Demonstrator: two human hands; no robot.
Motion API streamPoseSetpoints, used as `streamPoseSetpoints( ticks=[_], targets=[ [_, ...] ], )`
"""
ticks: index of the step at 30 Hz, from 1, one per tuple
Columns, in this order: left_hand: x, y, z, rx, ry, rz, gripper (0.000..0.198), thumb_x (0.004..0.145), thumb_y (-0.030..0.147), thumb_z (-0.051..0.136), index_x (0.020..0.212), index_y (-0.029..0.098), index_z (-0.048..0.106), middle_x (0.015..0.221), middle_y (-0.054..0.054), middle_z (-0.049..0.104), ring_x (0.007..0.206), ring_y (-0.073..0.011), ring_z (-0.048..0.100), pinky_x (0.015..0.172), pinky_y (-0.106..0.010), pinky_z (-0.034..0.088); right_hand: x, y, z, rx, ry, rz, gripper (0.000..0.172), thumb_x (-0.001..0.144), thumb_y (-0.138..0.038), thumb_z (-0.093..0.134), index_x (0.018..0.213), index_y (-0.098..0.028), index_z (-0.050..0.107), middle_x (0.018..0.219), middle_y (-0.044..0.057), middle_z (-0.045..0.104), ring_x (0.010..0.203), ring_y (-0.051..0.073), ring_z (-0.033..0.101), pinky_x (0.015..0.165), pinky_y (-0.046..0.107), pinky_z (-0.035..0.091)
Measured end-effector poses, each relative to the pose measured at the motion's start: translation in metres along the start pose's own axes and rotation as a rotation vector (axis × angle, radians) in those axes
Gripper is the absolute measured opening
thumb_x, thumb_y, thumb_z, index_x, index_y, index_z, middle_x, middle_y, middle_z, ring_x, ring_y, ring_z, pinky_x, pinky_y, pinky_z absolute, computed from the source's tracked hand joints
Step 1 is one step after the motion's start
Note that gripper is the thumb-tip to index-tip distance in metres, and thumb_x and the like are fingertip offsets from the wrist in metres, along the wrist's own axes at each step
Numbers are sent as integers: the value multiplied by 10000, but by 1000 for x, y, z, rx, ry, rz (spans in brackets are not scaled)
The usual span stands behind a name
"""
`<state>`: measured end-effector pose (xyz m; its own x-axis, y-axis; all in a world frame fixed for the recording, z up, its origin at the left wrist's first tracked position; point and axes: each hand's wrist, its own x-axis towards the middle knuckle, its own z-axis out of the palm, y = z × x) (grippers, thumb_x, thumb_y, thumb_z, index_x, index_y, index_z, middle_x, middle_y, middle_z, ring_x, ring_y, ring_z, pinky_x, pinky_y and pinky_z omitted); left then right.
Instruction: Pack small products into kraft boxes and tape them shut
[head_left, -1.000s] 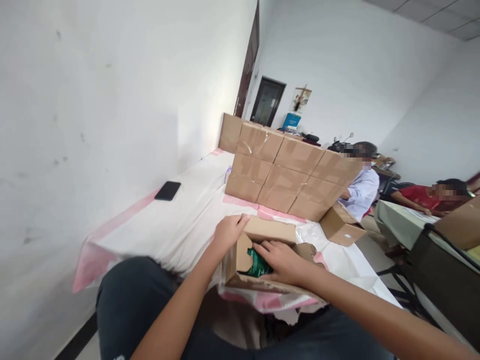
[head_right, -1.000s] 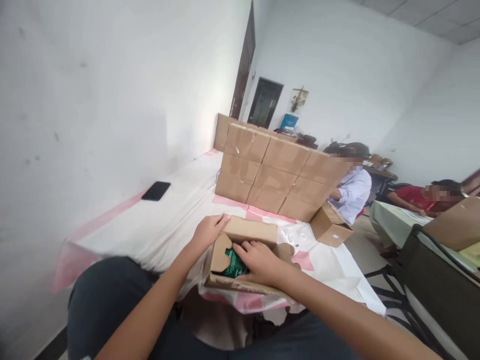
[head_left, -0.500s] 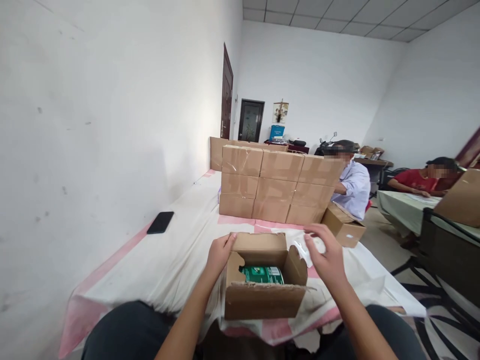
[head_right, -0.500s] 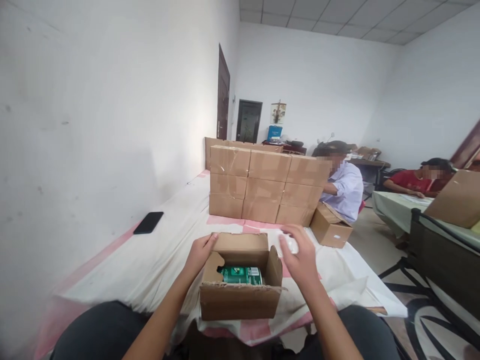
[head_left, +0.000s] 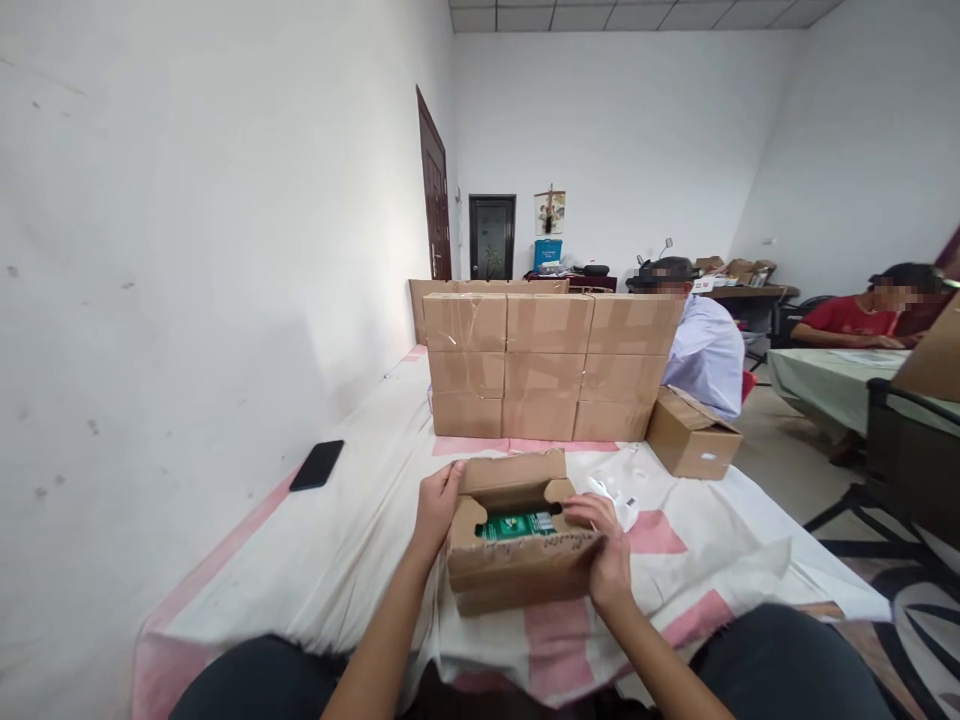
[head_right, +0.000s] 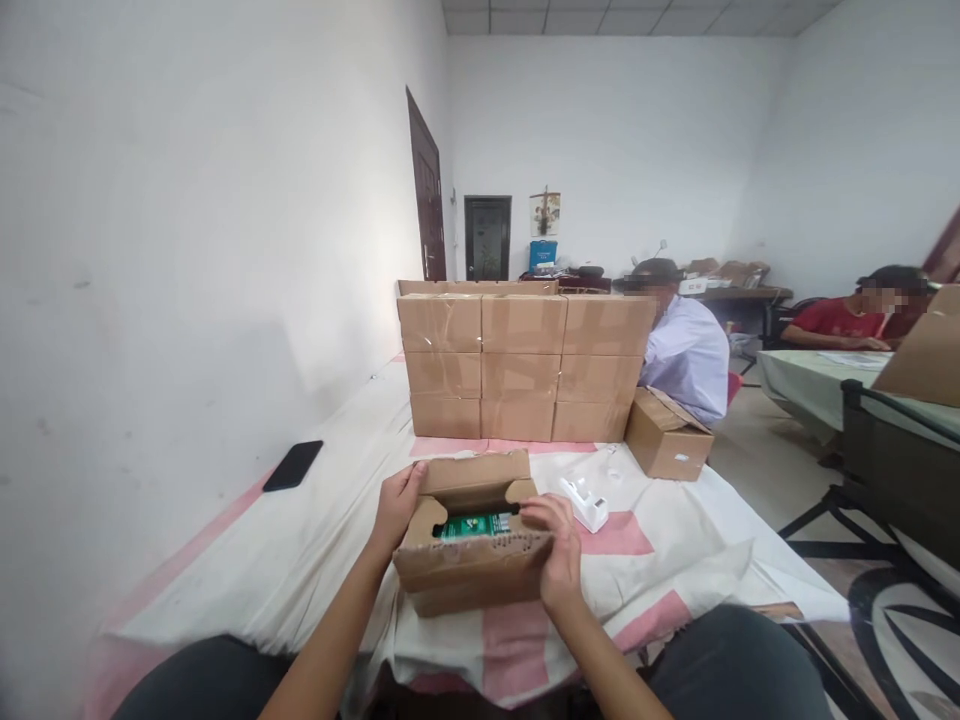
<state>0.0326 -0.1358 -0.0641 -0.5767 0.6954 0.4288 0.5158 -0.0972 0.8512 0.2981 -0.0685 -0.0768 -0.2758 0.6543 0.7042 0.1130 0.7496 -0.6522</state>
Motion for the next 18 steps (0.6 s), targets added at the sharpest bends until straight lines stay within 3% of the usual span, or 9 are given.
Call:
streamPoseSetpoints(
  ticks=[2, 5, 10, 12, 15, 18],
  targets=[
    [9, -2, 8, -18, 30, 5, 554, 907, 679, 397, 678, 192, 526, 656, 1, 544, 676, -170, 507, 630, -263, 410, 15, 4, 5, 34, 75, 26, 665, 1008, -472, 59, 895, -242, 673, 1055, 149, 656, 1086, 345, 588, 987, 585, 463],
    [20, -7, 14, -47, 54, 18, 558, 904, 668, 411, 714, 176, 594, 683, -12, 588, 686, -178, 541, 642, -269, 442, 30, 11, 11, 107, 73, 24, 603, 1015, -498, 112, 923, -246, 651, 1065, 132, 638, 1072, 321, 606, 977, 531, 476],
    [19, -13, 7, -48, 51, 27, 589, 896, 671, 415, 740, 166, 675, 712, -56, 677, 719, -229, 623, 675, -320, 509, 32, 26, 11, 210, 58, 0, 597, 1021, -503, 91, 961, -246, 626, 984, 121, 644, 1013, 311, 624, 924, 501, 503],
    [14, -10, 1, -37, 37, 23, 610, 904, 670, 381, 736, 174, 693, 743, -75, 711, 785, -257, 664, 744, -350, 541, 27, 29, 7, 211, 38, 26, 509, 1024, -503, 181, 955, -244, 614, 988, 122, 645, 1007, 313, 624, 914, 494, 508],
    [3, 9, -10, -57, -57, 76, 610, 951, 608, 317, 849, 184, 745, 922, -96, 768, 970, -270, 700, 930, -385, 538, 22, 26, 1, 116, -47, 58, 271, 973, -466, 445, 954, -239, 594, 1030, 118, 635, 1047, 312, 609, 956, 481, 496],
    [-9, 37, -18, -9, -258, 200, 594, 985, 551, 294, 978, 189, 764, 1060, -108, 771, 1110, -269, 684, 1073, -413, 474, 22, 20, 2, 37, -7, 86, 266, 915, -418, 541, 1096, -224, 551, 1172, 139, 580, 1164, 306, 555, 1010, 474, 471]
  ],
)
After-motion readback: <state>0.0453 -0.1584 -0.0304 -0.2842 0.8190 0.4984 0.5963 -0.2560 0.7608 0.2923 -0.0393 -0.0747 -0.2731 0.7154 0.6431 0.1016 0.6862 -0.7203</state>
